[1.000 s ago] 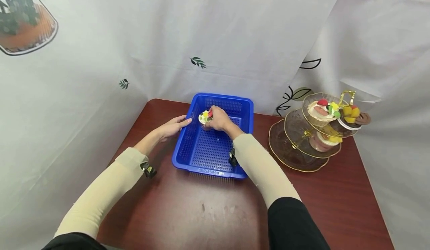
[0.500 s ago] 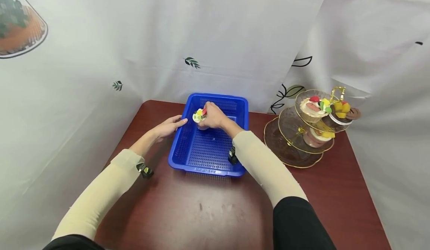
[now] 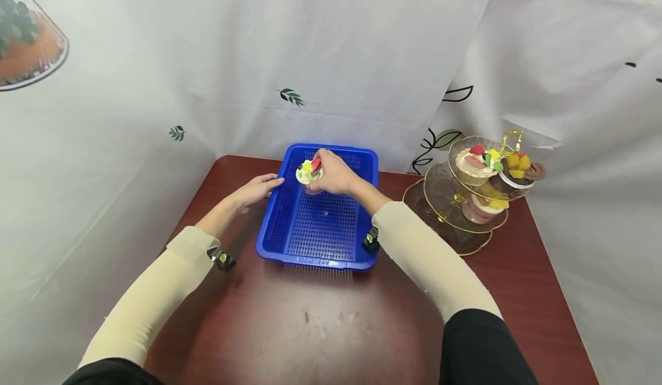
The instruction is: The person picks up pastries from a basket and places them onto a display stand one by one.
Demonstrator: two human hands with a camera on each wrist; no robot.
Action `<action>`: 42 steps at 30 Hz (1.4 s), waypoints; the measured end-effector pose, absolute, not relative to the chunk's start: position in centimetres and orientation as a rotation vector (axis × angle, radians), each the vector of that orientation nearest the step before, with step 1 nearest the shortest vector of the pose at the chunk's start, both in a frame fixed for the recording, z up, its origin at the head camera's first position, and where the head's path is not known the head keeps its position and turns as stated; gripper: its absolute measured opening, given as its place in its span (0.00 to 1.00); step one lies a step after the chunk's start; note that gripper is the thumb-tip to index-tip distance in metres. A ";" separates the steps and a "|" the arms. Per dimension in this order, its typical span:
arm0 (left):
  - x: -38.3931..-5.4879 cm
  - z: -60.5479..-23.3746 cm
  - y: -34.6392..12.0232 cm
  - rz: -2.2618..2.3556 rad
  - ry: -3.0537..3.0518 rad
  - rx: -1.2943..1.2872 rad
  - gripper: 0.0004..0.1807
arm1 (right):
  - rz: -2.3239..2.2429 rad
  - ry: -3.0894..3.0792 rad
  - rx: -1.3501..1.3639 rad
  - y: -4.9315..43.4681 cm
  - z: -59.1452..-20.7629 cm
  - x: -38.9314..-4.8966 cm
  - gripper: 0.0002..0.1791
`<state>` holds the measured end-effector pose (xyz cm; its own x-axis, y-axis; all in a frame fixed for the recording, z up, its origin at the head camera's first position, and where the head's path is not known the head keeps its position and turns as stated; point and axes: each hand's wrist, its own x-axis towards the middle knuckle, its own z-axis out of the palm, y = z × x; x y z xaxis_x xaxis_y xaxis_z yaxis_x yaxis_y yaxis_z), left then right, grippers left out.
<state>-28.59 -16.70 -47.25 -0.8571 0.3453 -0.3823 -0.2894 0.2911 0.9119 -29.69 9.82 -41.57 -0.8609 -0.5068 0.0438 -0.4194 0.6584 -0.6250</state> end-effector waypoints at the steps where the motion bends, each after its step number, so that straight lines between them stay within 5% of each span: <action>1: -28.7 -47.2 -16.8 1.631 2.023 0.046 0.28 | -0.996 2.735 -0.776 10.1 -41.3 -29.5 0.36; 16: -28.5 -47.8 -16.4 1.721 1.948 0.042 0.20 | -1.245 2.815 -0.675 16.1 -40.2 -24.9 0.38; 42: -28.2 -47.4 -16.5 1.699 1.912 0.116 0.24 | -1.734 3.235 -0.355 23.5 -39.3 -15.6 0.38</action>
